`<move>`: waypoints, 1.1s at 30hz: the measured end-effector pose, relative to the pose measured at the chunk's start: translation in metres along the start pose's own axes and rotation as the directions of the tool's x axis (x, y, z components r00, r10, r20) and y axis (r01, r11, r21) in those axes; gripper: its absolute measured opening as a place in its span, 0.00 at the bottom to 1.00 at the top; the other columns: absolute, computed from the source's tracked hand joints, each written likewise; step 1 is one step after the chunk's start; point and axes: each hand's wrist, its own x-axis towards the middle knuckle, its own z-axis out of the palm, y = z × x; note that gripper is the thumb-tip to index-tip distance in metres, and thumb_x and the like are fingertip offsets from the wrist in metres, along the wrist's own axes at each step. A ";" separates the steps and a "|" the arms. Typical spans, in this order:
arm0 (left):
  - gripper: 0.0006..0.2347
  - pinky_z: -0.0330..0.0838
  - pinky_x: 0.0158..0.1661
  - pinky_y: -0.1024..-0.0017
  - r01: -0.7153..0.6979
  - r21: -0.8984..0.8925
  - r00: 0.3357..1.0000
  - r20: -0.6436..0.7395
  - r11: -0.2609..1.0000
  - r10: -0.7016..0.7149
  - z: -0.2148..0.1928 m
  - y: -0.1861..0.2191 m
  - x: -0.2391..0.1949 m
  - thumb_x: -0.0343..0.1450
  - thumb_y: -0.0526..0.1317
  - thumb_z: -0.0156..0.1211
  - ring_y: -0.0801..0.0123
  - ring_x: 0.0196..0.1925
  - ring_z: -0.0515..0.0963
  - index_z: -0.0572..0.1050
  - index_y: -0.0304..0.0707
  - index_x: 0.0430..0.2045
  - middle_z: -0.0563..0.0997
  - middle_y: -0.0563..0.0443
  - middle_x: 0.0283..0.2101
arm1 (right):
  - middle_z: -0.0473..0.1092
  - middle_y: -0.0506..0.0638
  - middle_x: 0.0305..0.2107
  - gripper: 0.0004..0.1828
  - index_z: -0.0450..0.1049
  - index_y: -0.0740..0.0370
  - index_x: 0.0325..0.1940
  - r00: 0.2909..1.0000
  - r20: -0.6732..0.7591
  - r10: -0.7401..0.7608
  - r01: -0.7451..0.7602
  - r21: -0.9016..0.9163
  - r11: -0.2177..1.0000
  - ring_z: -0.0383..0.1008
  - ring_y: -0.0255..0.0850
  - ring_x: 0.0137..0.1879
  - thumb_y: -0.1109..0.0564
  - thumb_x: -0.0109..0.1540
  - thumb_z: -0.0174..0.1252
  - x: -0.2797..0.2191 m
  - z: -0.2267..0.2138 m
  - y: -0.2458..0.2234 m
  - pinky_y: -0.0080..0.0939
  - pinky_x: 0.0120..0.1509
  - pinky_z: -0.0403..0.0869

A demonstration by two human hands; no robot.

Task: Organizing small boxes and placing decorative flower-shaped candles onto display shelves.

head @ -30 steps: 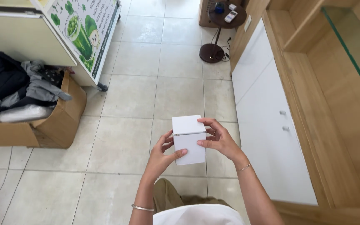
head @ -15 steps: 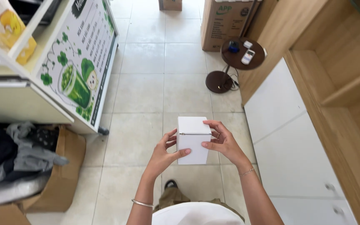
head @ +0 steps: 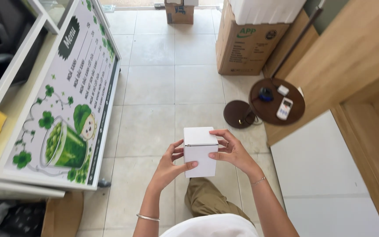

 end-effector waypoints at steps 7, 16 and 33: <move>0.50 0.78 0.55 0.54 -0.003 0.037 1.000 0.003 0.999 0.003 -0.032 0.059 0.180 0.48 0.50 0.81 0.52 0.65 0.75 0.60 0.42 0.67 0.76 0.40 0.58 | 0.70 0.50 0.58 0.36 0.71 0.53 0.61 0.997 0.072 -0.017 0.020 -0.046 0.999 0.70 0.45 0.67 0.56 0.51 0.75 0.187 -0.077 -0.015 0.50 0.70 0.72; 0.48 0.79 0.50 0.58 -0.012 -0.036 1.000 0.009 0.999 0.013 -0.089 0.091 0.379 0.48 0.44 0.83 0.54 0.66 0.73 0.62 0.41 0.66 0.73 0.41 0.59 | 0.63 0.52 0.69 0.34 0.71 0.51 0.57 0.998 0.042 0.044 -0.039 -0.127 0.991 0.63 0.45 0.73 0.54 0.49 0.76 0.388 -0.125 -0.022 0.52 0.71 0.66; 0.47 0.72 0.58 0.56 -0.169 0.141 0.980 0.129 0.975 0.151 -0.244 0.193 0.804 0.49 0.41 0.83 0.59 0.70 0.66 0.61 0.53 0.66 0.64 0.49 0.63 | 0.51 0.48 0.73 0.59 0.48 0.48 0.76 0.995 -0.084 -0.047 0.004 -0.457 0.890 0.49 0.47 0.79 0.52 0.47 0.75 0.798 -0.183 -0.075 0.56 0.75 0.58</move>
